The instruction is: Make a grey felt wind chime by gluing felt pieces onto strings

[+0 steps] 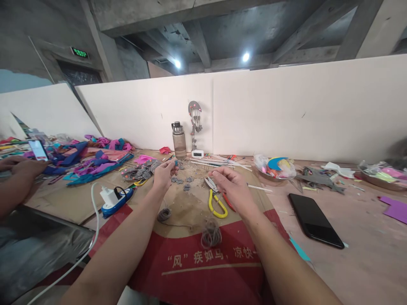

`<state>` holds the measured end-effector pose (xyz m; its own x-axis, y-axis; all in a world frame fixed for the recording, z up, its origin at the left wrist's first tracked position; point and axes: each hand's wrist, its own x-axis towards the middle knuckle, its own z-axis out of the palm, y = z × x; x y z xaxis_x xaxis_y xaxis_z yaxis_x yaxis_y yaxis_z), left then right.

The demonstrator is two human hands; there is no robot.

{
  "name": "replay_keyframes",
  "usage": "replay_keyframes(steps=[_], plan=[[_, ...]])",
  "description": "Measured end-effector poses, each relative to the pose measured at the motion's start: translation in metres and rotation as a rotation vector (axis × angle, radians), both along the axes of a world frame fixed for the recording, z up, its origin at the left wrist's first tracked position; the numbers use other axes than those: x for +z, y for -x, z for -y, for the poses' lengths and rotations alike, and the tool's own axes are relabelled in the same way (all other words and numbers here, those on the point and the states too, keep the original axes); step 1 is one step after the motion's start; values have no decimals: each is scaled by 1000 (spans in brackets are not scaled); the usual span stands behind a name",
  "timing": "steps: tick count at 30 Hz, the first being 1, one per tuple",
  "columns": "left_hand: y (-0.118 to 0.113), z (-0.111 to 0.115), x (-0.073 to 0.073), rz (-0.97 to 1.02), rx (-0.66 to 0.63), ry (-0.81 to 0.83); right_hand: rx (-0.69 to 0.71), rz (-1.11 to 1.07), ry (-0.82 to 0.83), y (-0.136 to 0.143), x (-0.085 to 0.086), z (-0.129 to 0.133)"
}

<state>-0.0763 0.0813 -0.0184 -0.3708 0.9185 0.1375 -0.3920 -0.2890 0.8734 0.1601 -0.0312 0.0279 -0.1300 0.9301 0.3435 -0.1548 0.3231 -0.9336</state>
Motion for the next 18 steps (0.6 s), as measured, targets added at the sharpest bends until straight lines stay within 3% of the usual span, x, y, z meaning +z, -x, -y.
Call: replay_keyframes(steps=[4, 9, 18], plan=[[8, -5, -4, 87, 5, 10, 64, -155, -67, -9, 18, 14], [16, -12, -7, 178, 9, 14, 132, -137, -124, -11, 34, 35], [20, -13, -3, 291, 72, 5, -4, -11, -222, -19, 76, 49]])
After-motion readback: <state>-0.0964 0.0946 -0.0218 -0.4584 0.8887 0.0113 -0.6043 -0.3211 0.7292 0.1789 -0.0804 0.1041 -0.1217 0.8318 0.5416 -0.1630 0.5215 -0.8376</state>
